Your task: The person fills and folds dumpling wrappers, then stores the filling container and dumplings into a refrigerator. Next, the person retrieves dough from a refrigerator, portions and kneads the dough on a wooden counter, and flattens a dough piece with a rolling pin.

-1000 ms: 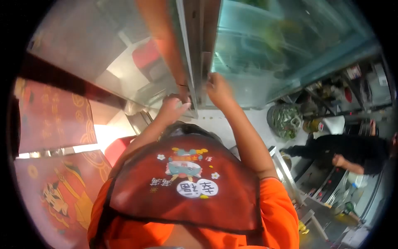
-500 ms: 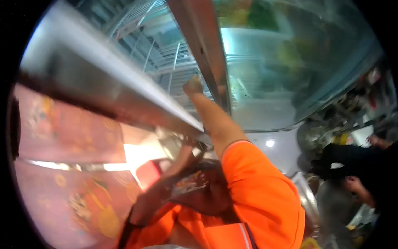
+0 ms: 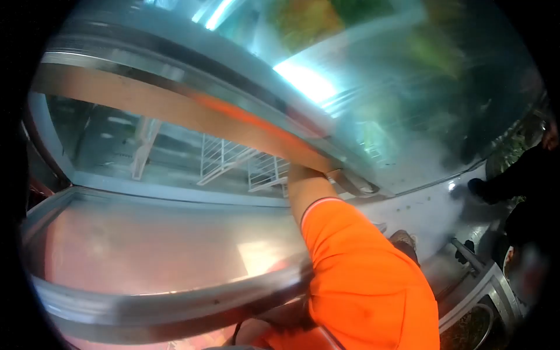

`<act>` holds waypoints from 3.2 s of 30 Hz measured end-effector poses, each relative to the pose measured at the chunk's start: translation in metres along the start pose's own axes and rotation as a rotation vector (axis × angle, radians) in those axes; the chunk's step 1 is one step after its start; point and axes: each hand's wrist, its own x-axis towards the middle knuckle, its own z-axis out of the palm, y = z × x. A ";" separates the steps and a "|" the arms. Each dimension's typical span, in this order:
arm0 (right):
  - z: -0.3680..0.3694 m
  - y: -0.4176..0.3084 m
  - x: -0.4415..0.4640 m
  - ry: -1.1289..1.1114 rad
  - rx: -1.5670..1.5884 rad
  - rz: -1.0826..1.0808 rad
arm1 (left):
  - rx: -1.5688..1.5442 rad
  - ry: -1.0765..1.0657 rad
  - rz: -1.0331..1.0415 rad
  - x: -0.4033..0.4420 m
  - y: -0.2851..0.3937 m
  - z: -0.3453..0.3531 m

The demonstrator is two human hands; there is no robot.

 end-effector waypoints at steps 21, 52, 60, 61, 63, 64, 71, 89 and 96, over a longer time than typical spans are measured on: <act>0.010 0.001 -0.079 -0.295 1.034 -0.074 | -0.020 -0.033 0.007 0.001 -0.001 -0.003; -0.396 0.043 -0.336 -0.588 1.381 0.128 | 0.592 -0.199 0.526 0.184 0.046 -0.013; -0.203 -0.059 -0.371 -1.029 0.899 0.053 | -1.015 -0.102 0.470 -0.006 -0.048 -0.209; -0.188 -0.082 -0.382 -1.040 0.779 0.042 | -1.226 -0.097 0.486 -0.029 -0.070 -0.228; -0.129 -0.122 -0.413 -1.167 0.661 -0.043 | -1.489 -0.027 0.537 -0.063 -0.126 -0.269; -0.093 -0.128 -0.422 -1.258 0.655 -0.092 | -1.476 0.021 0.665 -0.090 -0.130 -0.284; 0.064 -0.255 -0.538 -1.434 -0.067 -1.399 | -1.409 0.739 0.609 -0.163 -0.255 -0.340; 0.420 -0.628 -0.572 -1.409 0.554 -1.430 | -1.831 1.817 0.131 -0.275 -0.404 -0.522; 0.345 -0.671 -0.564 -0.938 0.232 -1.663 | -2.032 1.826 0.137 -0.283 -0.466 -0.582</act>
